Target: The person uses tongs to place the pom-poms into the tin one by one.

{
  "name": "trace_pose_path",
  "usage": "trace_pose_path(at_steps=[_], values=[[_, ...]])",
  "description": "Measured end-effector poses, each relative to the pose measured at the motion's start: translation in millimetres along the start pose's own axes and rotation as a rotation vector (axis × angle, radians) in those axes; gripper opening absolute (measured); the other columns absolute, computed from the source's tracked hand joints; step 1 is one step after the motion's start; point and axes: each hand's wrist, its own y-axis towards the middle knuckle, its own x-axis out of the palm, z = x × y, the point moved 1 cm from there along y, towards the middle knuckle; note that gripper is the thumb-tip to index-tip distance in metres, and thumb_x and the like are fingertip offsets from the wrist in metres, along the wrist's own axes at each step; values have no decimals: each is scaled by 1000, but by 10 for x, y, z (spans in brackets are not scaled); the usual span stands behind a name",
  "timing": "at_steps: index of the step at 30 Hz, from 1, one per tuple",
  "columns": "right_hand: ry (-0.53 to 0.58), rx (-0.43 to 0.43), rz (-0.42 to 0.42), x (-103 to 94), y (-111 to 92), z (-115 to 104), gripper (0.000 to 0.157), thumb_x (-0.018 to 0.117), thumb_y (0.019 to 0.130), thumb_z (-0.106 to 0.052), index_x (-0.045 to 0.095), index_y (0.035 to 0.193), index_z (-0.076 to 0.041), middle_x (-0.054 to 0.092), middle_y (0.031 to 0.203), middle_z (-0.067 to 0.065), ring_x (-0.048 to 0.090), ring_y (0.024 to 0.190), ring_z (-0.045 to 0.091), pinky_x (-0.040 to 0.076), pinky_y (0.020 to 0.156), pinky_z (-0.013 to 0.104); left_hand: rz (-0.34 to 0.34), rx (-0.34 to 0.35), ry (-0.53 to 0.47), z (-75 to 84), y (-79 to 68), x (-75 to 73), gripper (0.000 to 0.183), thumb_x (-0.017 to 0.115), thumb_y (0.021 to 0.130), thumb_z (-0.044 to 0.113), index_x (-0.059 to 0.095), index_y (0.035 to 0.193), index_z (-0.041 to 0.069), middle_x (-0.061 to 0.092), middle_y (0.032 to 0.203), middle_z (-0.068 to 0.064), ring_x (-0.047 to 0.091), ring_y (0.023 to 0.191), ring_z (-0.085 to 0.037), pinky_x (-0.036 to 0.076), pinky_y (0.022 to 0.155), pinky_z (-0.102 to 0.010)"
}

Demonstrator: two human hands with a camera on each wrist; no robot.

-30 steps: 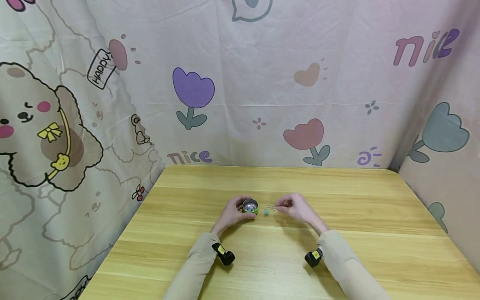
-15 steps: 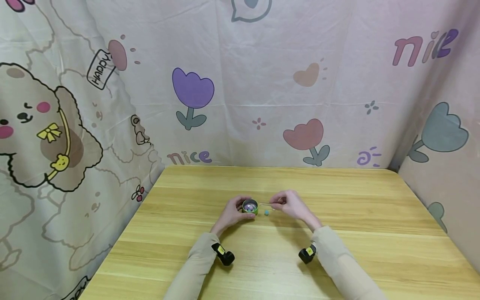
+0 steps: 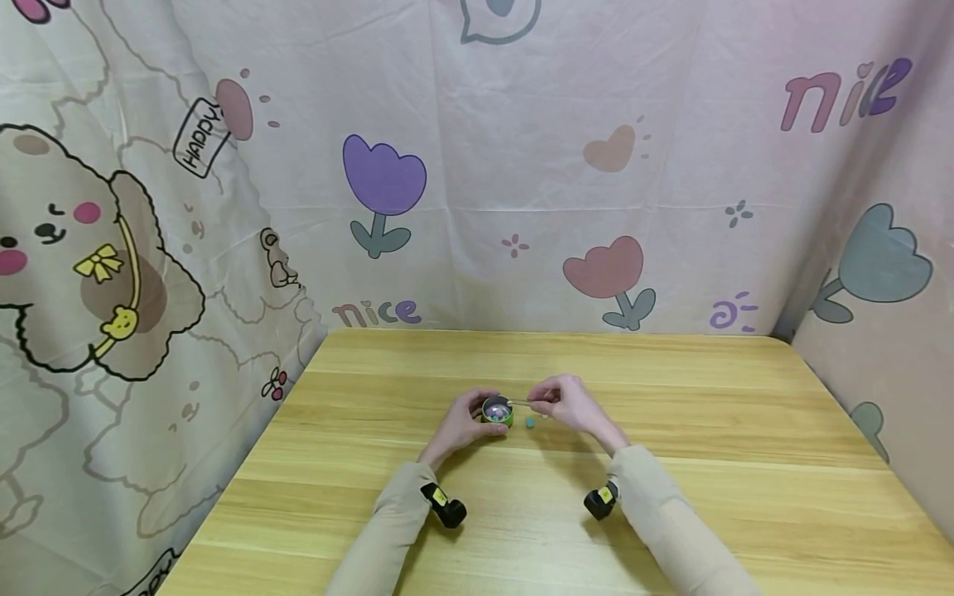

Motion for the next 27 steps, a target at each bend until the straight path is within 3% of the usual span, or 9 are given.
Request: trace_pose_path(at_steps=[5, 11, 14, 19, 27], values=[[9, -12, 6, 23, 32, 8, 14, 70, 89, -3, 74, 99, 5, 75, 85, 14, 64, 64, 9, 53, 54, 18, 6, -16, 1, -7, -9, -6, 63, 83, 79, 2, 55, 134, -5, 62, 134, -25, 59, 126, -42, 47, 114, -51], [-1, 30, -3, 34, 61, 4, 13, 70, 90, -4, 75, 100, 3, 76, 89, 17, 69, 70, 23, 52, 56, 17, 2, 29, 20, -21, -23, -19, 64, 85, 78, 8, 56, 133, -5, 63, 132, -24, 62, 124, -37, 50, 112, -46], [-16, 21, 2, 42, 75, 13, 12, 70, 90, -4, 76, 99, 2, 76, 90, 16, 66, 69, 15, 52, 56, 17, -4, 36, 21, -19, -25, -22, 64, 85, 78, 9, 55, 133, -6, 62, 132, -25, 61, 124, -38, 50, 112, -45], [-22, 14, 4, 49, 86, 8, 11, 71, 90, -4, 76, 98, 1, 76, 89, 15, 61, 67, 8, 51, 56, 18, -7, -14, -14, 21, -16, -13, 64, 83, 79, 2, 54, 135, -6, 60, 135, -26, 58, 128, -43, 46, 115, -52], [-38, 20, 8, 64, 99, 0, 11, 71, 89, -5, 77, 97, 0, 76, 89, 14, 61, 69, 9, 51, 56, 18, -8, 4, -20, 9, -16, -3, 63, 82, 79, -1, 53, 135, -9, 59, 135, -28, 58, 127, -44, 45, 114, -54]])
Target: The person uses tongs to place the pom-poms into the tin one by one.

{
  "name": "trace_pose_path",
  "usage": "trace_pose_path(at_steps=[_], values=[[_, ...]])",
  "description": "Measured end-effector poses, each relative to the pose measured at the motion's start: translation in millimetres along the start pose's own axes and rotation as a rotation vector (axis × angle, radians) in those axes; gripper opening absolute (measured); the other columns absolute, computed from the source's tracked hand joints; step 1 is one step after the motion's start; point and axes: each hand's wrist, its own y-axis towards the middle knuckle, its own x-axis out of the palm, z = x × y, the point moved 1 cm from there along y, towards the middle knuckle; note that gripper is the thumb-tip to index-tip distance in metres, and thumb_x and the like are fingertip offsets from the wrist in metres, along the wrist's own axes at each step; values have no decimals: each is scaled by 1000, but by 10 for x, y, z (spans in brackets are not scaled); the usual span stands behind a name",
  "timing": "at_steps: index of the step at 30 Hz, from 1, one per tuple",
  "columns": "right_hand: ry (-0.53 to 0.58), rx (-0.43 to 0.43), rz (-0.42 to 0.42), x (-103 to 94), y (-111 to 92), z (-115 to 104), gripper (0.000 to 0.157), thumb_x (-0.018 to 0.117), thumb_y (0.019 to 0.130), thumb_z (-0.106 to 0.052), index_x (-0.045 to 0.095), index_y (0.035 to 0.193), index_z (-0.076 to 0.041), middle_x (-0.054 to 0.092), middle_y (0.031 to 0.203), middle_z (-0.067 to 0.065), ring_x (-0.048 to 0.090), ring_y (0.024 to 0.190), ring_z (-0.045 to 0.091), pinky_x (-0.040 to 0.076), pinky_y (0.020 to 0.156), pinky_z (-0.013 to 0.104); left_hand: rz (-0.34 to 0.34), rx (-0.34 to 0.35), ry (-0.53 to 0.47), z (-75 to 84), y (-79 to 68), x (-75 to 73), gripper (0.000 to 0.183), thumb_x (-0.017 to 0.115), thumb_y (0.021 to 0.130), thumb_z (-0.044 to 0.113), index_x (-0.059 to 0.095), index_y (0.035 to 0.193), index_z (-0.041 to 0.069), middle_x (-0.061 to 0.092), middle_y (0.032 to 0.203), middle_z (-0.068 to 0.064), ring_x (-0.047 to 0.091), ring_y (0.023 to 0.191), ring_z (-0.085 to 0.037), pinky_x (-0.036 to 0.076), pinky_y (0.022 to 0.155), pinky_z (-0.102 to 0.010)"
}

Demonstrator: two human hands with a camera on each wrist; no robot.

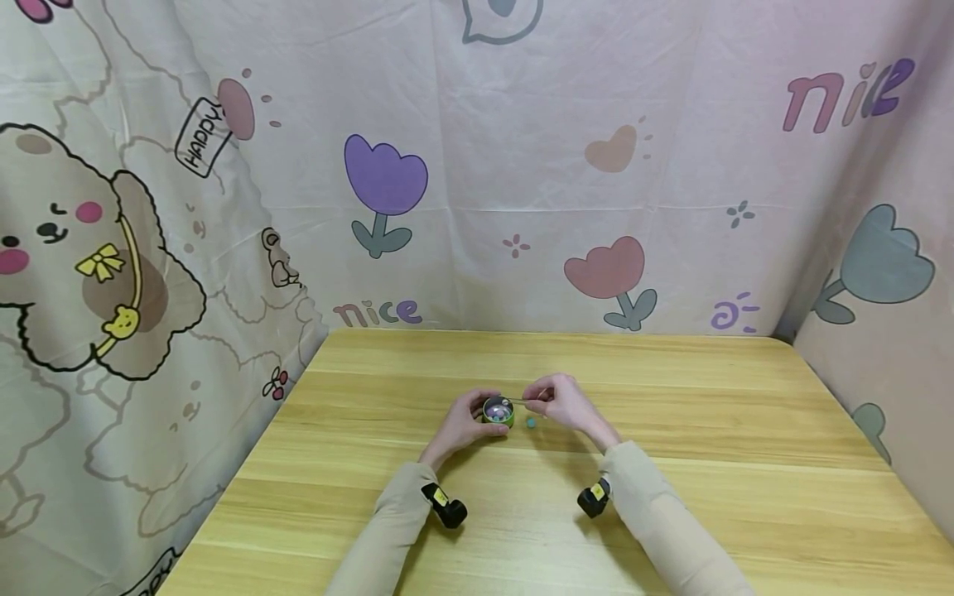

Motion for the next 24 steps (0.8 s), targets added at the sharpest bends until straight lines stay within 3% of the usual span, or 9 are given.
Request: trace_pose_path(at_steps=[5, 13, 20, 24], values=[[-6, 15, 4, 14, 12, -1, 12, 72, 89, -5, 77, 98, 0, 76, 91, 14, 62, 71, 9, 53, 58, 19, -3, 5, 17, -2, 6, -4, 62, 83, 79, 1, 55, 134, -7, 61, 134, -27, 59, 126, -42, 47, 113, -52], [-4, 10, 7, 28, 21, 12, 10, 73, 88, -4, 77, 97, -1, 76, 90, 13, 62, 70, 8, 53, 58, 19, -14, 10, 14, -3, 14, 0, 63, 80, 80, -3, 50, 135, -14, 58, 134, -33, 57, 126, -48, 44, 114, -57], [15, 10, 5, 12, -14, 45, 13, 71, 89, -5, 76, 98, 3, 76, 91, 15, 64, 70, 11, 53, 58, 18, -47, 9, -6, 267, -81, -39, 61, 79, 81, -4, 49, 134, -17, 58, 133, -35, 56, 126, -49, 44, 114, -57], [32, 7, 5, -10, -59, 79, 12, 70, 90, -4, 75, 98, 4, 76, 92, 16, 69, 72, 21, 55, 60, 18, -41, 15, -4, 321, -115, -49, 60, 79, 81, -4, 50, 133, -16, 58, 132, -35, 56, 125, -49, 44, 114, -57]])
